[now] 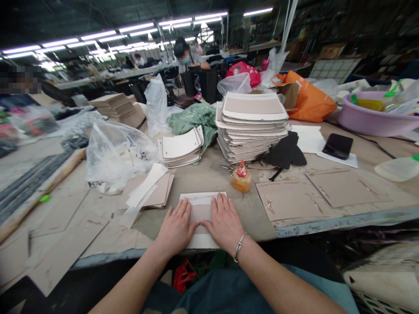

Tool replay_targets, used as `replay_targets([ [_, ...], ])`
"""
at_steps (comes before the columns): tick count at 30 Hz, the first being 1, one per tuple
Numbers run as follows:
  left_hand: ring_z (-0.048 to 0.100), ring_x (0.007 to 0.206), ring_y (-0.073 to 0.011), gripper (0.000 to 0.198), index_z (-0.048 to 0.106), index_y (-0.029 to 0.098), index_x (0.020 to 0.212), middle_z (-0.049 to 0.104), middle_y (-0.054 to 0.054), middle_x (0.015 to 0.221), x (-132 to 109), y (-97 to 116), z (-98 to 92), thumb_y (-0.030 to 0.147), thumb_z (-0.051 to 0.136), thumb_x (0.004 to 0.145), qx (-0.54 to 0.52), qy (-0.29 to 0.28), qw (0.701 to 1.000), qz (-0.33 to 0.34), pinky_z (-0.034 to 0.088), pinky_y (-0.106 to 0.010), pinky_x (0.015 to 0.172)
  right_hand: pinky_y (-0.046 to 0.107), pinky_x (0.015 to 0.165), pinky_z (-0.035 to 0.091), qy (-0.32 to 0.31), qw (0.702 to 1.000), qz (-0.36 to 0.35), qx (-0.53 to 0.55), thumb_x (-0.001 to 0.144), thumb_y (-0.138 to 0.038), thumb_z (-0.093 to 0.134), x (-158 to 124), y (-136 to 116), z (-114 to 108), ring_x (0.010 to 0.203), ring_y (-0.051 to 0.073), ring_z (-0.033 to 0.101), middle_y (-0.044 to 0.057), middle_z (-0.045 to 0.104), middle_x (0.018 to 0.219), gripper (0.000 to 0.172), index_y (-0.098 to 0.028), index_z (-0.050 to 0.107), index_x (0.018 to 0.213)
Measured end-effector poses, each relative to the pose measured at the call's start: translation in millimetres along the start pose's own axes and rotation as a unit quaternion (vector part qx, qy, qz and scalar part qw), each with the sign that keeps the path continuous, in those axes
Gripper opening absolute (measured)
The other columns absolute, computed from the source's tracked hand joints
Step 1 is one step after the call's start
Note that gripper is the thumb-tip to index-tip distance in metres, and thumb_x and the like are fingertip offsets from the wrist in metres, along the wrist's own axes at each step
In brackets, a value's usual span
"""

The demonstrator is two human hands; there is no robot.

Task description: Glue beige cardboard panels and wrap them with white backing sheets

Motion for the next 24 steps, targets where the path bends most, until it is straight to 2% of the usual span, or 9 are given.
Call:
replay_targets([
  [3,0.03,0.133,-0.0292,0.06,0.04,0.008,0.134,0.032,-0.017,0.144,0,-4,-2.0,0.046,0.041,0.087,-0.036,0.002,0.999,-0.001,0.032,-0.048,0.104,0.047,0.106,0.026,-0.01,1.0,0.004,0.01,0.086,-0.056,0.044,0,1,2,0.131,0.034,0.026,0.027,0.033,0.139,0.074,0.002,0.04,0.133],
  [6,0.036,0.129,-0.0279,0.057,0.048,0.011,0.128,0.038,-0.016,0.141,2,-12,-5.9,0.045,0.051,0.083,-0.087,0.03,0.996,-0.005,0.033,-0.041,0.105,0.043,0.107,0.027,-0.013,0.999,0.014,0.04,0.086,-0.051,0.047,0,9,0,0.132,0.031,0.025,0.024,0.03,0.141,0.072,-0.003,0.035,0.138],
  [9,0.039,0.127,-0.0279,0.057,0.049,0.011,0.127,0.038,-0.017,0.14,6,-33,-9.3,0.043,0.054,0.081,-0.149,0.082,0.984,-0.059,0.034,-0.04,0.105,0.039,0.107,0.027,0.013,0.998,0.034,0.056,0.088,-0.046,0.045,0,26,-9,0.134,0.028,0.023,0.021,0.026,0.144,0.066,-0.006,0.033,0.14],
  [12,0.042,0.125,-0.0272,0.057,0.045,0.011,0.13,0.044,-0.017,0.135,12,-51,-7.4,0.039,0.054,0.081,-0.202,0.112,0.968,-0.1,0.036,-0.041,0.103,0.041,0.11,0.021,0.027,0.998,0.017,0.047,0.091,-0.043,0.039,2,30,-13,0.136,0.027,0.016,0.018,0.026,0.145,0.062,-0.003,0.033,0.139],
  [15,0.046,0.12,-0.0266,0.047,0.05,0.011,0.126,0.049,-0.017,0.13,18,-52,-6.0,0.028,0.052,0.082,-0.188,0.111,0.971,-0.091,0.038,-0.04,0.101,0.043,0.111,0.019,0.005,0.998,-0.028,0.051,0.093,-0.045,0.035,6,12,-8,0.137,0.026,0.014,0.014,0.025,0.147,0.062,-0.006,0.03,0.141],
  [20,0.05,0.11,-0.0283,0.036,0.058,0.014,0.118,0.049,-0.019,0.128,17,-35,-8.0,0.021,0.043,0.087,-0.063,0.106,0.992,-0.037,0.038,-0.044,0.096,0.046,0.112,0.012,-0.029,0.99,-0.119,0.073,0.09,-0.057,0.033,13,-37,3,0.137,0.024,0.01,0.005,0.02,0.149,0.068,-0.014,0.03,0.142],
  [22,0.05,0.108,-0.0274,0.037,0.058,0.014,0.119,0.05,-0.019,0.127,16,-31,-7.9,0.021,0.042,0.087,-0.039,0.107,0.993,-0.023,0.037,-0.042,0.095,0.048,0.111,0.009,-0.043,0.989,-0.118,0.072,0.089,-0.059,0.031,14,-41,7,0.137,0.024,0.013,0.006,0.023,0.148,0.069,-0.014,0.031,0.141],
  [24,0.049,0.108,-0.0272,0.037,0.057,0.014,0.12,0.05,-0.018,0.127,16,-29,-7.5,0.021,0.043,0.087,-0.027,0.108,0.994,-0.015,0.037,-0.041,0.095,0.05,0.111,0.009,-0.051,0.992,-0.098,0.062,0.09,-0.059,0.03,12,-34,9,0.136,0.025,0.017,0.009,0.026,0.146,0.069,-0.011,0.033,0.14],
])
Point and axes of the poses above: each hand's wrist, its own x-axis towards the middle knuckle, its own z-axis out of the palm, y = z × x, the point moved 9 cm from there along x, towards the middle knuckle
